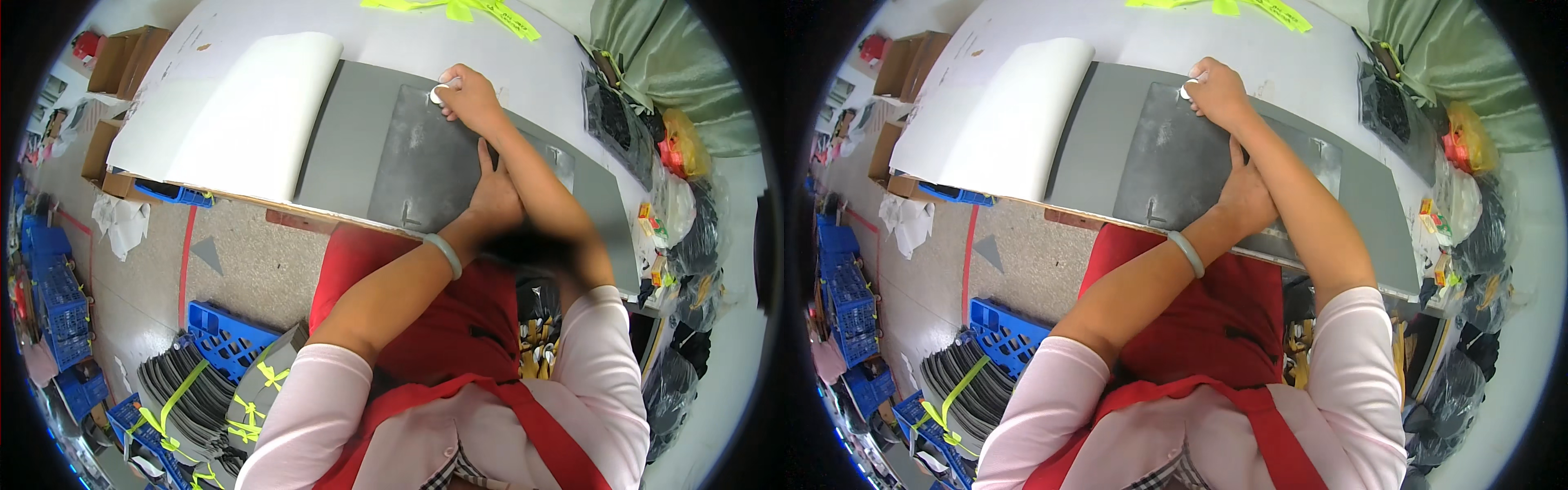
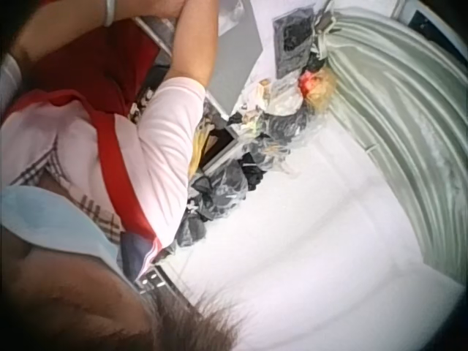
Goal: The person moves a large white board onto a workbench and secures it with clips. They then use a small white pad to wipe the surface of a dark grey board placed on top of the white board, repeatedly rubbing the surface.
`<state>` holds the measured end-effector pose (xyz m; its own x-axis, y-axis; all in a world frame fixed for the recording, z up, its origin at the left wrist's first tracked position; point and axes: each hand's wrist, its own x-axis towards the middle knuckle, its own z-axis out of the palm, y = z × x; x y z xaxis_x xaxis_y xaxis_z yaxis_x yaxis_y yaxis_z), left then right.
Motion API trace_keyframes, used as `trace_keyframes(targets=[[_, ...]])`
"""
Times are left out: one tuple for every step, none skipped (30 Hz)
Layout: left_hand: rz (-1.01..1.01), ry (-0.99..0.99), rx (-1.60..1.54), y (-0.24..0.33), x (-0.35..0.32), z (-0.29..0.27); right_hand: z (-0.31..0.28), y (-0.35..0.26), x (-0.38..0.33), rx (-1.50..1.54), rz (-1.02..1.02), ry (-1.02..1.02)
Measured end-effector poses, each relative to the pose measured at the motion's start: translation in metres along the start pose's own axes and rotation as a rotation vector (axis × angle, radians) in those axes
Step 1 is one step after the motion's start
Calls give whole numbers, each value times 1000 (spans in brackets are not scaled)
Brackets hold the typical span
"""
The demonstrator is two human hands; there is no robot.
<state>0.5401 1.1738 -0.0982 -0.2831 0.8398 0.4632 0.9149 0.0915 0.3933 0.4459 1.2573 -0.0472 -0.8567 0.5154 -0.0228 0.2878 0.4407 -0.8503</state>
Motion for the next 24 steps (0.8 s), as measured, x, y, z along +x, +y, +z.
trace_keyframes(targets=[[4,-36,5,1,0,-2,3,-1,0,-19,9,4],[9,-71,10,1,1,-4,5,-1,0,-38,18,8],[12,-109,16,1,0,-4,6,-3,0,-56,29,10],[17,-62,16,1,0,-3,5,-5,2,-58,42,-17],[24,-15,16,0,1,-1,1,-8,4,-60,56,-42],[31,33,17,0,1,-1,-1,-10,5,-63,68,-67],[27,19,-3,1,1,-1,-4,-10,0,-25,76,-82],[25,5,-24,3,1,-1,-6,-8,-8,13,85,-95],[13,-4,-39,2,2,-2,-6,-10,-16,48,86,-117],[20,4,7,-1,1,6,-3,-12,-26,80,74,-169],[25,11,53,-4,0,16,-1,-14,-40,112,63,-222],[32,11,93,-6,-2,25,3,-14,-55,145,61,-271],[-6,-16,86,-1,-2,18,3,-16,-74,117,82,-331],[-44,-43,79,4,-1,10,4,-21,-91,90,104,-393],[-89,-70,85,5,-1,3,8,-28,-105,70,114,-463],[-102,-66,84,5,-1,4,13,-34,-114,53,105,-464],[-117,-61,83,6,3,6,18,-40,-123,36,96,-466],[-128,-54,83,6,6,7,22,-44,-129,17,84,-464],[-124,-31,95,6,5,8,24,-46,-132,-1,71,-462],[-122,-8,107,6,3,9,28,-42,-132,9,64,-455],[-118,14,121,6,3,8,31,-37,-132,19,55,-446],[-118,7,128,7,3,7,33,-34,-131,30,47,-437],[-117,-1,134,8,3,6,33,-32,-131,1,38,-465],[-111,-11,139,9,3,7,33,-34,-131,-27,30,-486]])
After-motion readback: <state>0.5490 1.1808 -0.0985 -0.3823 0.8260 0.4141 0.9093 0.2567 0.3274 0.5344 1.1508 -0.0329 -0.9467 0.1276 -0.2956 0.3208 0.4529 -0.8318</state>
